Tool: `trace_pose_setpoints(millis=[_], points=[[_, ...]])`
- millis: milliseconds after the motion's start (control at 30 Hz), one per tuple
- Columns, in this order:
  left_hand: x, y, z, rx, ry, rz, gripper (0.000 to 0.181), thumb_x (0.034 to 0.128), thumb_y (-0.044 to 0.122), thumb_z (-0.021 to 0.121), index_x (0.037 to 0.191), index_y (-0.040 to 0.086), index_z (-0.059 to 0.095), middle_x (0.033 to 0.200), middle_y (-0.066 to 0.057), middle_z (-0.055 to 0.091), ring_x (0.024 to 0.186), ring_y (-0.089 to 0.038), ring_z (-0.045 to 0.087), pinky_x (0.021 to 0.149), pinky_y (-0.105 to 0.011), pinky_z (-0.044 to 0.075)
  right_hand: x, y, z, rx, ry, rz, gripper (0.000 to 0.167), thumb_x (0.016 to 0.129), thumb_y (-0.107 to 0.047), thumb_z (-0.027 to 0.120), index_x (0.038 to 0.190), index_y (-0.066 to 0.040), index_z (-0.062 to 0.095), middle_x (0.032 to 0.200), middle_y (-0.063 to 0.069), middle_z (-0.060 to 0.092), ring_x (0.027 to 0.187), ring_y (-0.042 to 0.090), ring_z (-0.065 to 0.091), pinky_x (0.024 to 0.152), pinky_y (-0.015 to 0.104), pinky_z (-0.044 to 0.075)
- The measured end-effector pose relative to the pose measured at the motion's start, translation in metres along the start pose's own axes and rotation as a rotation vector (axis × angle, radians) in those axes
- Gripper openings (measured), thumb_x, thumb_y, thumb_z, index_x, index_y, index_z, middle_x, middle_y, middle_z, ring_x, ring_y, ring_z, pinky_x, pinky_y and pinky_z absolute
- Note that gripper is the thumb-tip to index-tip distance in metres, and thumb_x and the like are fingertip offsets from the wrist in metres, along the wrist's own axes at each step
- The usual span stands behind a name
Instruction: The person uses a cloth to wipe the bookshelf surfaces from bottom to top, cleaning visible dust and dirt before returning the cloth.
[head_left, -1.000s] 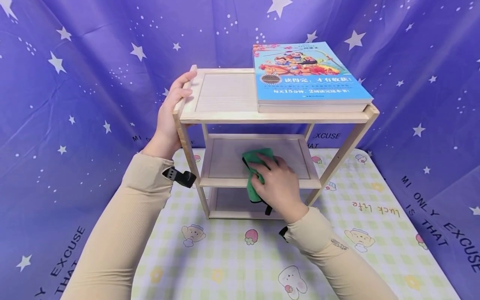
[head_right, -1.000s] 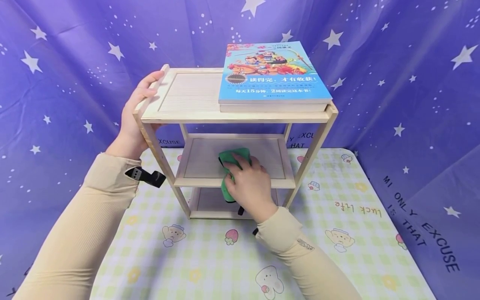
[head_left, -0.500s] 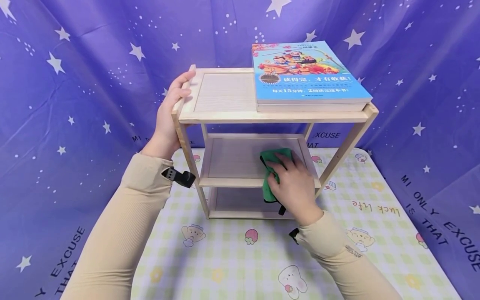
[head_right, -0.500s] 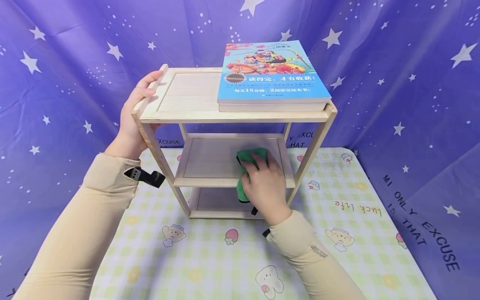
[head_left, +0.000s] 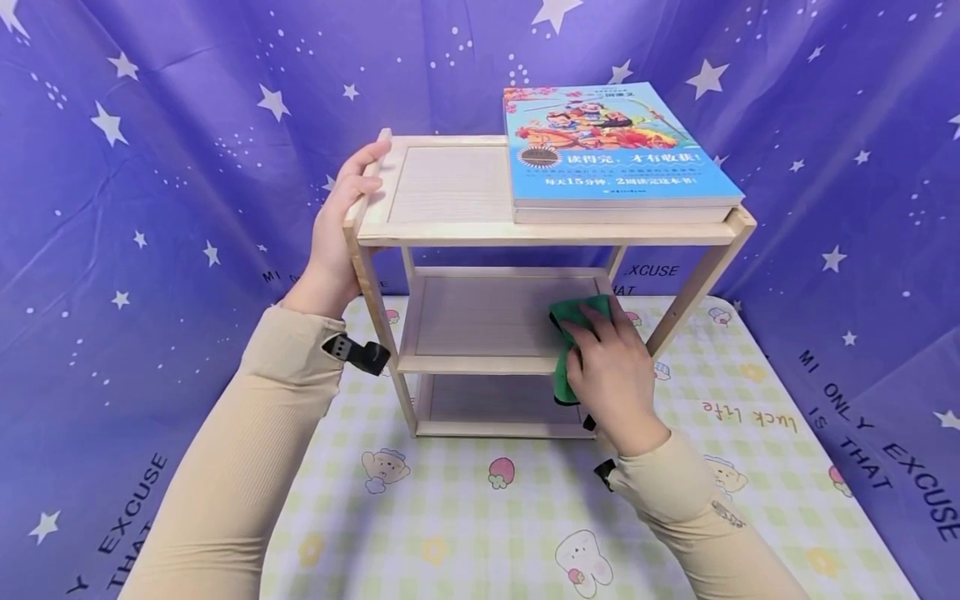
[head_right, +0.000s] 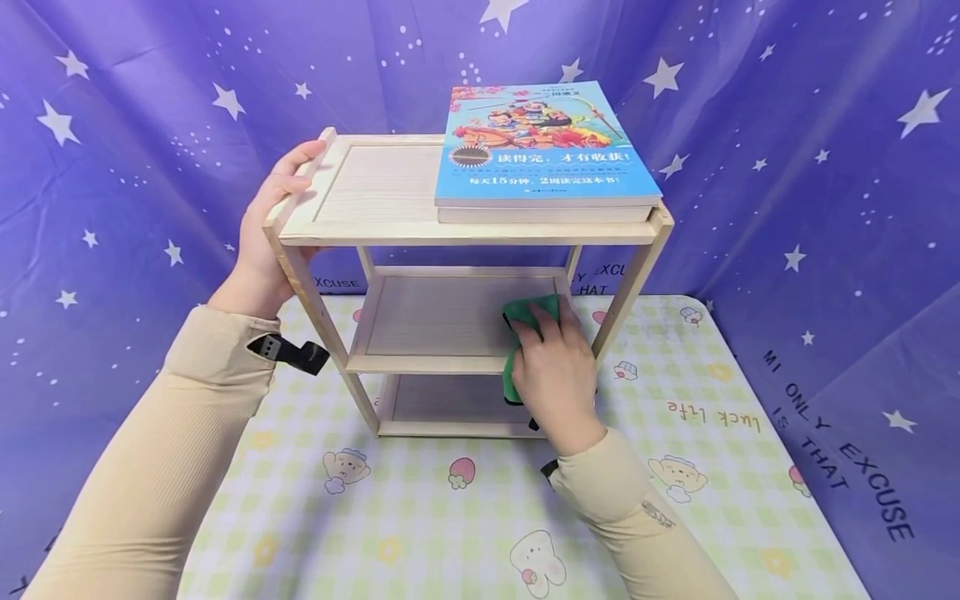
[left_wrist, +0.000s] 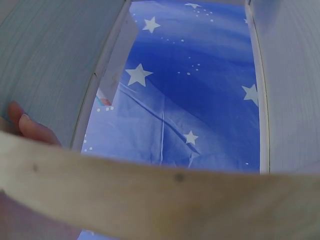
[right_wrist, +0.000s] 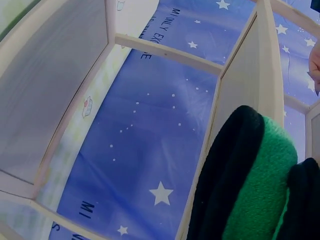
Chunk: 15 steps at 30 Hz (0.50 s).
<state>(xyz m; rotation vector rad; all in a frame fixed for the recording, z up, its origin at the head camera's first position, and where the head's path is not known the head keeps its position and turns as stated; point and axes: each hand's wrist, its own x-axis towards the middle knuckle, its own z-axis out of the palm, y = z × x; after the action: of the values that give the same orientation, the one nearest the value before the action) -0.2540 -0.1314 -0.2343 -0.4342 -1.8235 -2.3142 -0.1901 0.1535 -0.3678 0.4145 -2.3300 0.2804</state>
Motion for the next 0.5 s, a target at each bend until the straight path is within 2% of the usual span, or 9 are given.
trace_pose_setpoints(millis=[100,300,500], points=[[0.0001,0.0001,0.0001,-0.001,0.001,0.0,0.052,0.0903,0.017,0.039,0.142,0.015,0.046,0.162,0.017,0.027,0.141,-0.014,0.027,0.105,-0.032,0.026,-0.0011,0.0015,0.0009,-0.006,0.019,-0.003,0.026,0.082,-0.004,0.059,0.1,0.001,0.076,0.114,0.024,0.07,0.125,0.047,0.054,0.105,0.053,0.043],[0.0004,-0.0006,-0.0001,0.0,-0.001,-0.006,0.052,0.0907,0.018,0.039,0.142,0.016,0.046,0.161,0.018,0.027,0.139,-0.016,0.029,0.102,-0.034,0.028,-0.0026,0.0046,0.0025,-0.032,0.034,0.021,0.031,0.084,-0.01,0.057,0.107,0.005,0.072,0.113,0.026,0.07,0.117,0.049,0.059,0.101,0.054,0.046],[0.0,-0.0009,0.0,0.006,-0.002,-0.01,0.053,0.0907,0.02,0.039,0.143,0.018,0.045,0.16,0.018,0.028,0.135,-0.019,0.031,0.097,-0.037,0.029,-0.0032,0.0064,0.0053,-0.012,0.059,0.028,0.033,0.084,-0.013,0.057,0.107,0.007,0.07,0.111,0.028,0.07,0.109,0.047,0.063,0.099,0.053,0.048]])
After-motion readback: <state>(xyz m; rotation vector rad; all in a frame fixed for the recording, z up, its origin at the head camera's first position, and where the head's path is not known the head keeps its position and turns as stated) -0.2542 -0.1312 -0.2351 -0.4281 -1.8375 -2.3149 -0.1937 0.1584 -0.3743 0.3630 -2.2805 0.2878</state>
